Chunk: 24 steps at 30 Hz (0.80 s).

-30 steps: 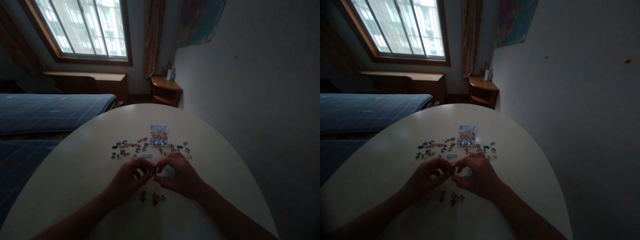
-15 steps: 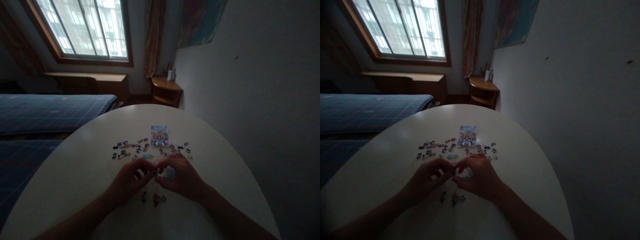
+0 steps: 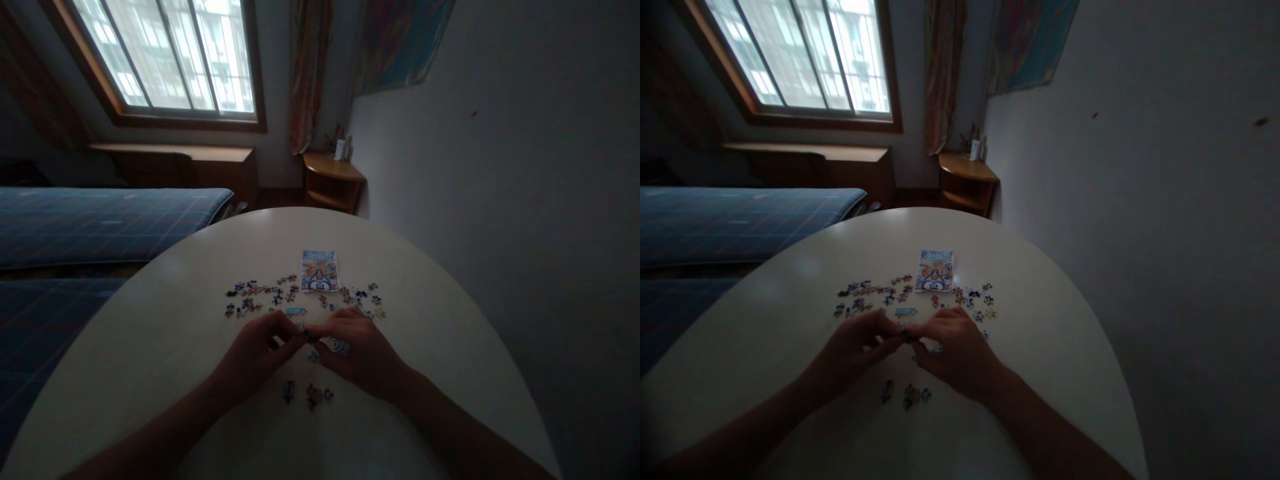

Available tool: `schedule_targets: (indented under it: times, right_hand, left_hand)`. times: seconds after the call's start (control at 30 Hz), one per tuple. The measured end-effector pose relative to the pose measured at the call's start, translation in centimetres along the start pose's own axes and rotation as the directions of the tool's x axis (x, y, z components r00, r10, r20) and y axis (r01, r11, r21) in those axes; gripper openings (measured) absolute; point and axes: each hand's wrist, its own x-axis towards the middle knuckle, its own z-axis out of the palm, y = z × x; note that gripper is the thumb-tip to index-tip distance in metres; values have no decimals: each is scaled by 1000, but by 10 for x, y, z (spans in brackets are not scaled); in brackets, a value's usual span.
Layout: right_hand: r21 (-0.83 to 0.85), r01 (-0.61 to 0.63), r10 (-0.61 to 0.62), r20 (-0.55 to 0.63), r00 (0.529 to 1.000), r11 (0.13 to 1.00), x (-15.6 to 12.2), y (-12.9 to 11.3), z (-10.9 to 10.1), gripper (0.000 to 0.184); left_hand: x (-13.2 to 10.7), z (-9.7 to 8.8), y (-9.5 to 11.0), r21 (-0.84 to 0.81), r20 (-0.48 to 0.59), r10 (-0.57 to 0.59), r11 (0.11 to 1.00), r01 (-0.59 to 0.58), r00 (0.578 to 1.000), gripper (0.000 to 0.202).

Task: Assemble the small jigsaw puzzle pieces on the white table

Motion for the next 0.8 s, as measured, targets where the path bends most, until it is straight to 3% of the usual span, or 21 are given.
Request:
schedule_targets:
  times: [0.37, 0.8]
  right_hand:
    - [-23, -36, 36, -34, 999, 999, 1, 1, 1, 13]
    - [-61, 7, -5, 38, 999, 998, 1, -2, 4, 4]
  left_hand:
    - [2, -14, 0, 76, 177, 19, 997, -33, 984, 13]
    - [0, -33, 7, 180, 301, 64, 976, -123, 952, 10]
